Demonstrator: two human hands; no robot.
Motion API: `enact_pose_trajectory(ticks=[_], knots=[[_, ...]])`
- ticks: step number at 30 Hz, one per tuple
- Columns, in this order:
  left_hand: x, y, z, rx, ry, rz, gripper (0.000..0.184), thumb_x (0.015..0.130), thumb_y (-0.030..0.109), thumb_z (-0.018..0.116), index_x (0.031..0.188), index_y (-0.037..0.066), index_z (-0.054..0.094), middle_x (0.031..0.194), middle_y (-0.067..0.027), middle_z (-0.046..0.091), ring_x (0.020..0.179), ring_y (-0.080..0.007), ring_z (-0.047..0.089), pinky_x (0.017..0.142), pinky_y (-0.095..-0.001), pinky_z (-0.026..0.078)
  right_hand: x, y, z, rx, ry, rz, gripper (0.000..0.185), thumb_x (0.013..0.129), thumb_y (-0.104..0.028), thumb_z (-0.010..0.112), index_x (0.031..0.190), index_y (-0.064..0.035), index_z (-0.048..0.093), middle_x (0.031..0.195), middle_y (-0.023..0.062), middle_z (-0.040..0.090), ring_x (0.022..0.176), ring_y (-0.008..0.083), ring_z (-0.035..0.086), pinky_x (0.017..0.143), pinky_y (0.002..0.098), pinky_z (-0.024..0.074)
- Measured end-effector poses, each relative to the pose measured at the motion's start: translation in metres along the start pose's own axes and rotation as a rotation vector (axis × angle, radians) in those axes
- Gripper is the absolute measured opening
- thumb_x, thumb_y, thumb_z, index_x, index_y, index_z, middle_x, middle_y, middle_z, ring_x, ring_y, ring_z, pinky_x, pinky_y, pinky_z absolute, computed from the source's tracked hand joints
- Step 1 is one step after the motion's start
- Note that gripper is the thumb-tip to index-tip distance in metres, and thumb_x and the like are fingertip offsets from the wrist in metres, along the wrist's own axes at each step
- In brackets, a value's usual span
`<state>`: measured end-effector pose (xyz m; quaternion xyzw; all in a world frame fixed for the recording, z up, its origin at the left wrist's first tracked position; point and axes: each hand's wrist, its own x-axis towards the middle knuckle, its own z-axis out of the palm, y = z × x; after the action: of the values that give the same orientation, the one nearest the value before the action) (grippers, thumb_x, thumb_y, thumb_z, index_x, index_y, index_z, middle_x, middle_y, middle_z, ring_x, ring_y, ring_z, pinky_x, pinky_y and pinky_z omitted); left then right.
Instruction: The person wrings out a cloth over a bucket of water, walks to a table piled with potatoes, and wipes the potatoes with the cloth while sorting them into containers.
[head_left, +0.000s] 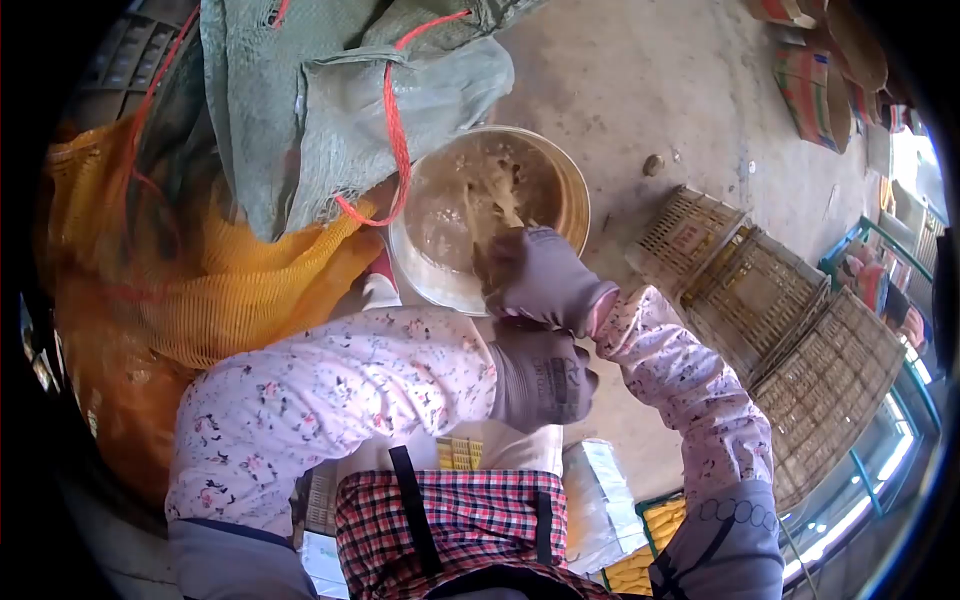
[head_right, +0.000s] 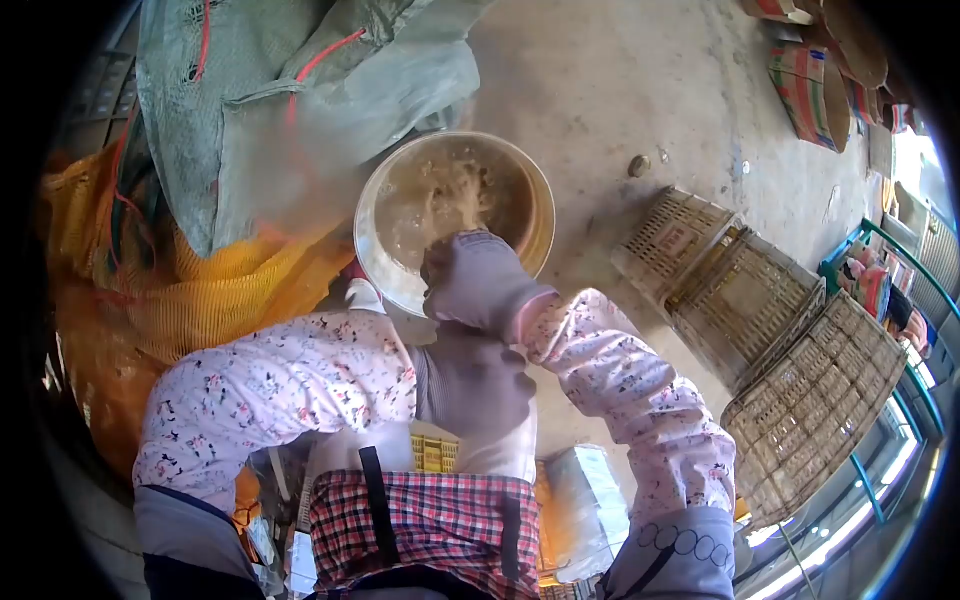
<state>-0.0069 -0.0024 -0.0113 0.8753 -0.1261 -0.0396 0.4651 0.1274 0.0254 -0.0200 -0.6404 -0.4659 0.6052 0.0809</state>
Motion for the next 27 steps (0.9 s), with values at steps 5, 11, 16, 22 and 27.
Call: enact_pose_trajectory(ticks=[5,11,16,22,27], knots=[[0.010,-0.028,-0.013,0.048,0.062,0.138,0.008,0.066,0.020,0.067,0.071,0.014,0.065,0.080,-0.0023,0.063,0.079,-0.0223,0.063,0.070,-0.0353,0.053,0.005,0.021,-0.014,0.029,-0.010,0.111,0.034,0.069,-0.023,0.076,0.096,-0.0051,0.068,0.089,0.0139,0.069,0.081,0.0298,0.067,0.075,0.0379,0.0526],[-0.005,-0.056,-0.066,-0.284,0.495,0.216,0.015,0.071,0.016,0.075,0.083,0.010,0.068,0.083,-0.0056,0.066,0.073,-0.0256,0.065,0.077,-0.0383,0.053,0.002,0.114,-0.012,0.499,-0.212,-0.538,0.064,0.084,-0.038,0.071,0.134,-0.0025,0.054,0.134,0.0182,0.054,0.116,0.0299,0.057,0.102,0.0407,0.0433],[-0.009,-0.061,-0.072,-0.782,0.785,-0.147,0.007,0.077,0.009,0.072,0.082,0.005,0.070,0.090,-0.0115,0.071,0.080,-0.0233,0.069,0.075,-0.0337,0.055,-0.045,0.095,0.008,1.655,-0.539,-0.131,0.089,0.083,-0.044,0.073,0.148,0.0030,0.034,0.147,0.0191,0.045,0.135,0.0293,0.045,0.116,0.0427,0.0317],[-0.036,-0.069,-0.047,-1.210,0.839,-0.584,0.053,0.087,0.022,0.069,0.131,-0.001,0.051,0.119,-0.0117,0.061,0.112,-0.0184,0.058,0.098,-0.0322,0.045,-0.066,0.095,0.014,1.505,-0.351,-0.099,0.080,0.078,-0.023,0.078,0.143,0.0063,0.042,0.141,0.0188,0.052,0.130,0.0259,0.050,0.114,0.0378,0.0350],[-0.047,-0.065,-0.053,-1.625,0.580,-1.286,0.054,0.097,0.044,0.059,0.138,0.010,0.050,0.124,-0.0077,0.062,0.124,-0.0221,0.055,0.103,-0.0393,0.046,-0.059,0.082,-0.004,1.115,-0.294,0.015,0.074,0.075,-0.023,0.085,0.135,0.0041,0.052,0.131,0.0151,0.061,0.118,0.0226,0.060,0.104,0.0353,0.0471]])
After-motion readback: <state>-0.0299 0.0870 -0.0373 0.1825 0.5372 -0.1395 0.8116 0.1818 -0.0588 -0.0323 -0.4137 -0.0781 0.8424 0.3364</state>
